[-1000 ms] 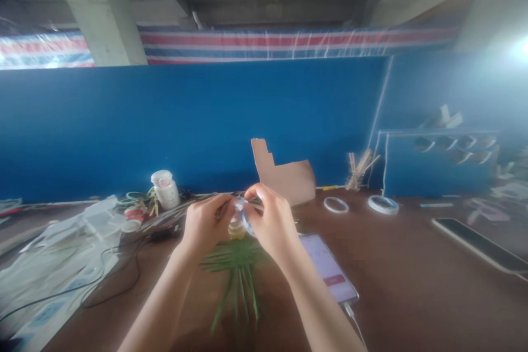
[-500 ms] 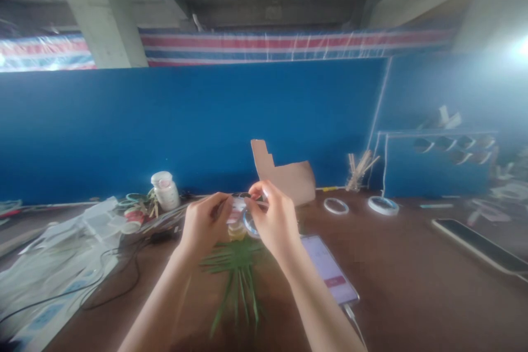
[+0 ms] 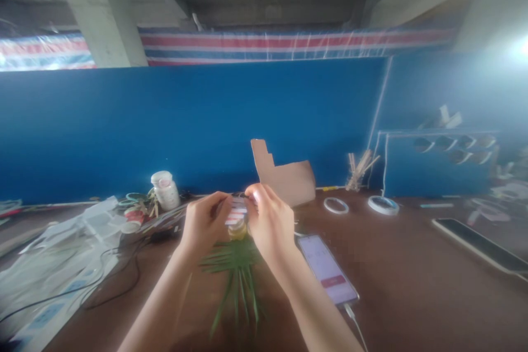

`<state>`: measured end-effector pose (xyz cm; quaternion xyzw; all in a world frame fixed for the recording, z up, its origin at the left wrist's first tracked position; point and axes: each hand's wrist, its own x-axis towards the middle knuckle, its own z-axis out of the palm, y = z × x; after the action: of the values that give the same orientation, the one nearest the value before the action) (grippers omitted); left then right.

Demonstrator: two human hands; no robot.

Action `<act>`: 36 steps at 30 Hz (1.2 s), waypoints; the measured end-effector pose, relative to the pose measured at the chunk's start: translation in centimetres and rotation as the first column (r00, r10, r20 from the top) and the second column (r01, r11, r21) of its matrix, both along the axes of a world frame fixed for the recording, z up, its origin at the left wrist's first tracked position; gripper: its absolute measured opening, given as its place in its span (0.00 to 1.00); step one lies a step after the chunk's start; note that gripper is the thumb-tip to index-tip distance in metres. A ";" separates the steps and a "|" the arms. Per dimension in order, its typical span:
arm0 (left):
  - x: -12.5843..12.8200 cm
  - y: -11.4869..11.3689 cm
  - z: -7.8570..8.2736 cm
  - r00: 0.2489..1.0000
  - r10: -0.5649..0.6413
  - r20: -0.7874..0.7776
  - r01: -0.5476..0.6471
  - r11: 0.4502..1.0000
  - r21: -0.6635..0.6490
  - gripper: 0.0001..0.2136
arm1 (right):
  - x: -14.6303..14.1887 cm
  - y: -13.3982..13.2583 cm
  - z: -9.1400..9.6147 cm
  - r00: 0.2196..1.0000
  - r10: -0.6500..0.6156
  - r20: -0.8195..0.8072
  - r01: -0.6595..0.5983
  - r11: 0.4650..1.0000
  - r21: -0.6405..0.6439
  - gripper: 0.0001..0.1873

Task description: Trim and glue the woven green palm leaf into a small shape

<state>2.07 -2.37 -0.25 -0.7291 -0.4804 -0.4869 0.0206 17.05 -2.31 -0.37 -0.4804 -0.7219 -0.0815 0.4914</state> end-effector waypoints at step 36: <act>0.0 0.1 0.3 0.952 -0.220 0.212 0.253 0.956 -0.148 0.13 | -0.6 0.0 -0.4 0.998 0.011 0.060 -0.012 1.000 0.009 0.05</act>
<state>2.12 -2.27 0.08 -0.7299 -0.4295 -0.5106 -0.1483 16.48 -2.30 -0.80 -0.4712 -0.7386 -0.0966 0.4722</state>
